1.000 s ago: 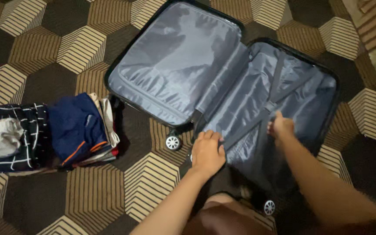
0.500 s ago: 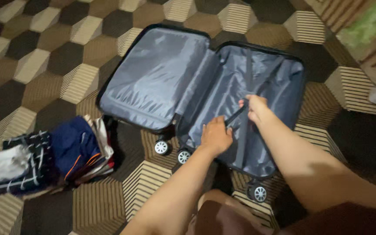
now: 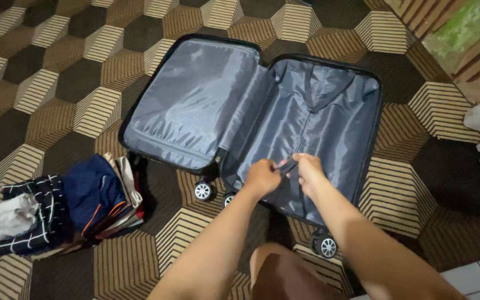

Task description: The person opens a suitcase and places folded clothes inside one by one. They handle shirts, pants, and socks, arranging them neatly within the suitcase compartments.

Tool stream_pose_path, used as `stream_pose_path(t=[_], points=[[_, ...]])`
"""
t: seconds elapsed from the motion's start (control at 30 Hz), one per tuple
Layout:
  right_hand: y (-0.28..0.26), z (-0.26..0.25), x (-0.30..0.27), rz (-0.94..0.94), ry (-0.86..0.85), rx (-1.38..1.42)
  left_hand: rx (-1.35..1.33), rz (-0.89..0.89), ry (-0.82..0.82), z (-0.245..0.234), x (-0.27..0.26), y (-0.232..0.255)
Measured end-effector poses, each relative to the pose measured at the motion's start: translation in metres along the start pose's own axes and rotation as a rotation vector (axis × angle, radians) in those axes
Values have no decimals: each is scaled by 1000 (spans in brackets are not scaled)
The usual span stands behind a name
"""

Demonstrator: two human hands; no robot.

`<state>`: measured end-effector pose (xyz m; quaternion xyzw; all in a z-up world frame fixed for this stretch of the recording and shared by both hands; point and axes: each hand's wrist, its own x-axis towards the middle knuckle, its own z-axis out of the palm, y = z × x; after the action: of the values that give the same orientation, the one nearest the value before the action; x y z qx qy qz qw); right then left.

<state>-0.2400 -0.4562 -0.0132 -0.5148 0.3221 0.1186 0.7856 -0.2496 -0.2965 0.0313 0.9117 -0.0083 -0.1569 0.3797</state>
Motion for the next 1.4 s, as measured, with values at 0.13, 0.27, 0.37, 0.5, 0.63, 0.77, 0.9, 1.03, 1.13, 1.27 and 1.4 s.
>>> stream_pose_path(t=[0.13,0.27,0.37,0.5,0.63,0.77,0.9,1.03,1.13,1.27,1.4], points=[[-17,20,-65,-37,-36,-239,-339,199,15,-25,-52,-10],[-16,49,-126,-153,-199,-329,-657,22,-37,-54,-99,-38],[-13,51,-170,-92,-551,-672,-556,13,130,-75,-136,-62],[-9,47,-175,-158,-603,-695,-287,-234,262,-93,-167,-61],[-14,22,-117,-133,-336,-658,-86,-103,316,-84,-156,-41],[-33,-9,-34,-180,-156,-679,184,144,284,-62,-118,-25],[-57,-30,50,-135,13,-770,408,134,36,-34,-71,-14],[-78,-50,128,-215,191,-997,539,90,-259,-13,-18,-12],[-97,-60,186,-324,245,-1255,554,82,-342,-3,27,-17],[-108,-68,240,-593,236,-1440,594,6,-474,-2,68,-25],[-108,-64,246,-634,255,-1431,532,-87,-656,-4,90,-39]])
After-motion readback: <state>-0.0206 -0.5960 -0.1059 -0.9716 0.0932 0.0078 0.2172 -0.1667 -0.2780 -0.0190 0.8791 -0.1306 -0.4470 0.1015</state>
